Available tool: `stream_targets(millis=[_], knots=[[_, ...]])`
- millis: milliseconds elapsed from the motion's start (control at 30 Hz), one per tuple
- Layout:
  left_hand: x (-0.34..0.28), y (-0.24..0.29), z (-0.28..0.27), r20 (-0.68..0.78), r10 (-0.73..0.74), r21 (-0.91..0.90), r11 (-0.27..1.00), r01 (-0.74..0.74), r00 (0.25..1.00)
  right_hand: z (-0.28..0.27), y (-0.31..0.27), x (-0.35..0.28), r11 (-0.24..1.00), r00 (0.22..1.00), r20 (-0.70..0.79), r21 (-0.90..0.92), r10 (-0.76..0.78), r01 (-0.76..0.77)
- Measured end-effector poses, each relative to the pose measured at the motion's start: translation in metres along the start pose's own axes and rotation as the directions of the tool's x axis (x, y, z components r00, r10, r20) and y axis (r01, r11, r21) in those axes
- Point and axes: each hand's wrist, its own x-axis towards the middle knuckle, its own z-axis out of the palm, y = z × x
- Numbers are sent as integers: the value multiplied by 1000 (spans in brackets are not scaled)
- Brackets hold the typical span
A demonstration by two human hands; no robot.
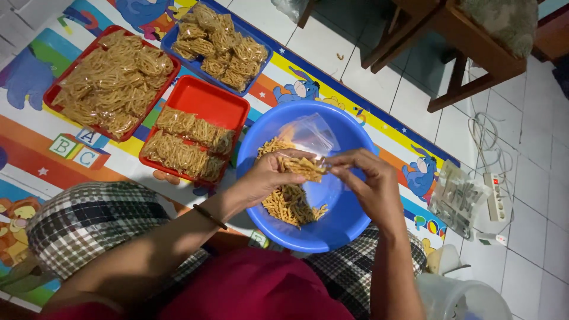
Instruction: Packing small noodle-like snacks into clear plastic bags from a large bowl
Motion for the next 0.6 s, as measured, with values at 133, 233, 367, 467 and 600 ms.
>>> stream_targets(millis=[133,233,367,467,600], knots=[[1,5,5,-31,-37,-218,976,29,999,-10,-22,1,996,997,-78,90,-11,18],[4,-6,-4,-27,-55,-234,971,47,998,-12,-16,-1,992,993,-118,123,-21,35],[1,-1,5,-12,-70,-239,969,65,997,-7,-17,2,988,993,-118,155,17,1],[0,-7,1,-13,-80,-261,963,73,997,-2,-23,3,992,995,-87,121,53,-42],[-2,-9,-6,-11,-57,-277,960,52,998,7,-28,1,991,994,-94,124,52,-40]])
